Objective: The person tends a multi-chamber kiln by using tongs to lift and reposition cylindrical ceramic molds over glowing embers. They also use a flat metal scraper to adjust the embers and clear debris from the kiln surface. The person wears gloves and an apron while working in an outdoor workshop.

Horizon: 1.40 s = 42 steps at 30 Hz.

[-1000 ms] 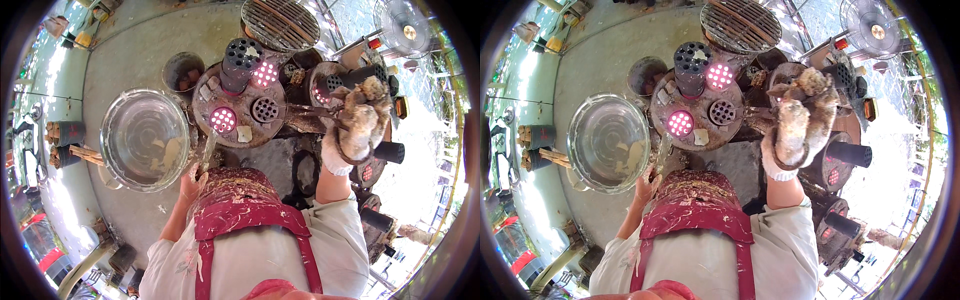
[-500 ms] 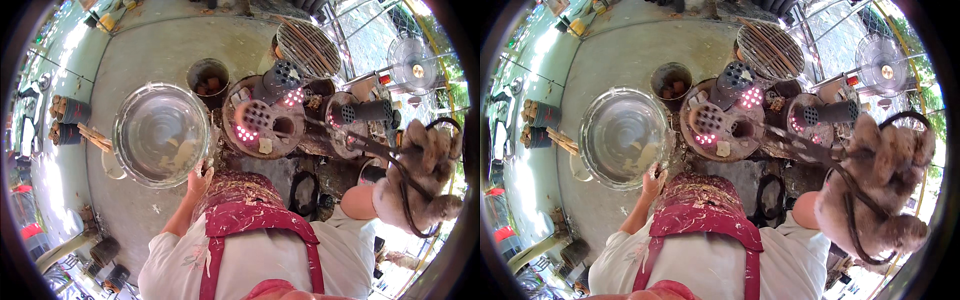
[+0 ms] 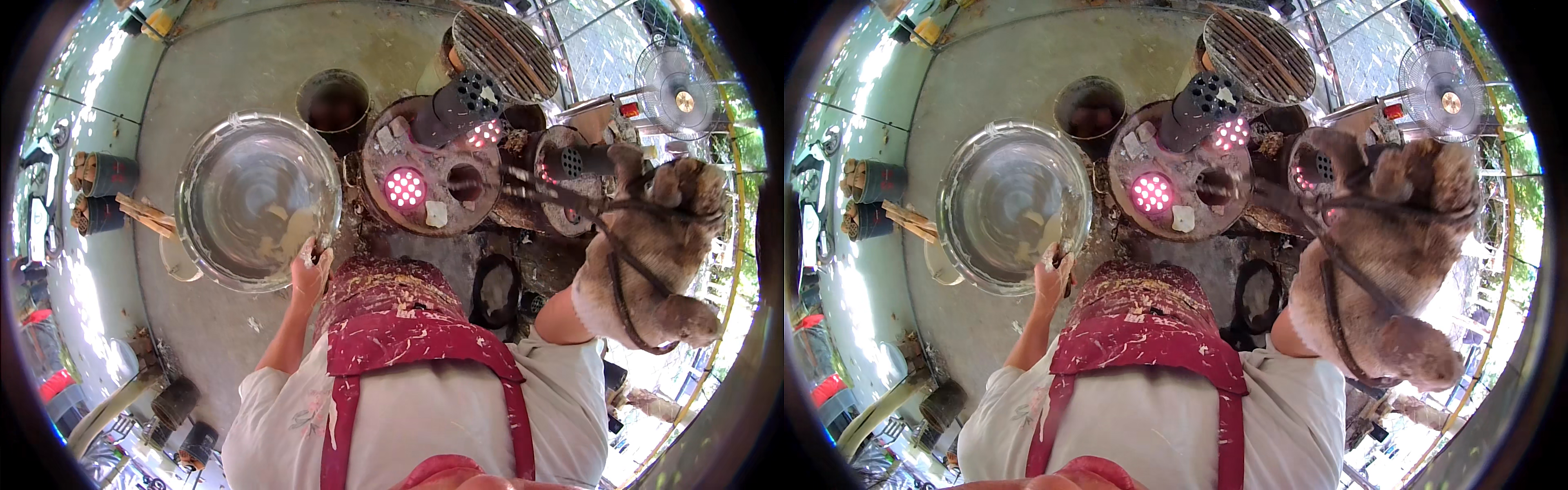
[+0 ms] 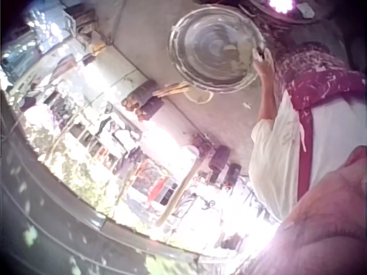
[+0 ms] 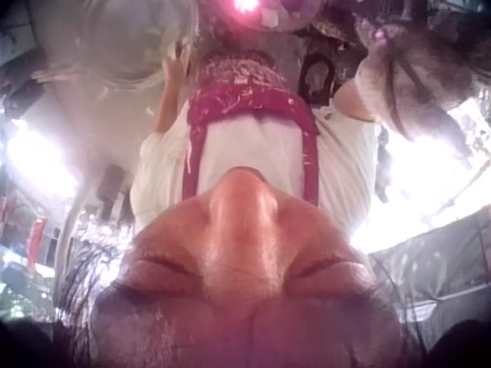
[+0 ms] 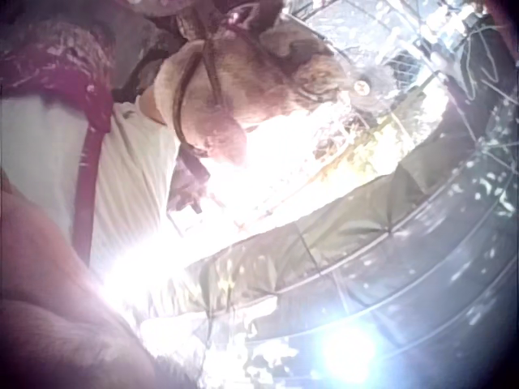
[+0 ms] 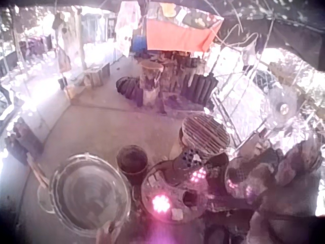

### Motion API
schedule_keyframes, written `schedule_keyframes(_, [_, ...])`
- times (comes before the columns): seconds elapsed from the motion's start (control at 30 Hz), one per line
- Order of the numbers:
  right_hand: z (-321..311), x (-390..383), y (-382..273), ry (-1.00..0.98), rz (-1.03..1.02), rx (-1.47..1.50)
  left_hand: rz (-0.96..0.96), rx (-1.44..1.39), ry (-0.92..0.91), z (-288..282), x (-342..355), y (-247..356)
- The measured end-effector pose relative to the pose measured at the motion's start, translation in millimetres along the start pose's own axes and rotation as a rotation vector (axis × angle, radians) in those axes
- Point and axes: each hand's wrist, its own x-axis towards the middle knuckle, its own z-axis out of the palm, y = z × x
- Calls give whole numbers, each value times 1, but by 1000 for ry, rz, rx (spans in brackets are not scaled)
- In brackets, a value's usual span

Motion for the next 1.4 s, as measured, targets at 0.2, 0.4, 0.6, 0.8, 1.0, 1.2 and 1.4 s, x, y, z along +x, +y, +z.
schedule_keyframes(0.2, [14, -49, 11, 514, -21, -126, -2, 34, -112, 15, -1, 24])
schedule_keyframes(0.4, [17, -76, 30, 662, -20, -308, -2, 58, -123, 9, 2, 22])
schedule_keyframes(0.6, [-3, -78, 44, 423, -41, -204, 24, 47, -106, -1, 3, 22])
schedule_keyframes(0.8, [20, -65, 58, 470, -31, -207, 96, 81, -87, -18, 10, -4])
schedule_keyframes(1.0, [22, -66, 96, 801, 105, -335, 20, 31, -112, -22, 6, 12])
schedule_keyframes(1.2, [3, -78, 63, 699, 45, -81, -32, -34, -125, -23, 9, 18])
schedule_keyframes(1.4, [23, -38, -27, 439, 23, -196, 26, -18, -156, -6, 21, 9])
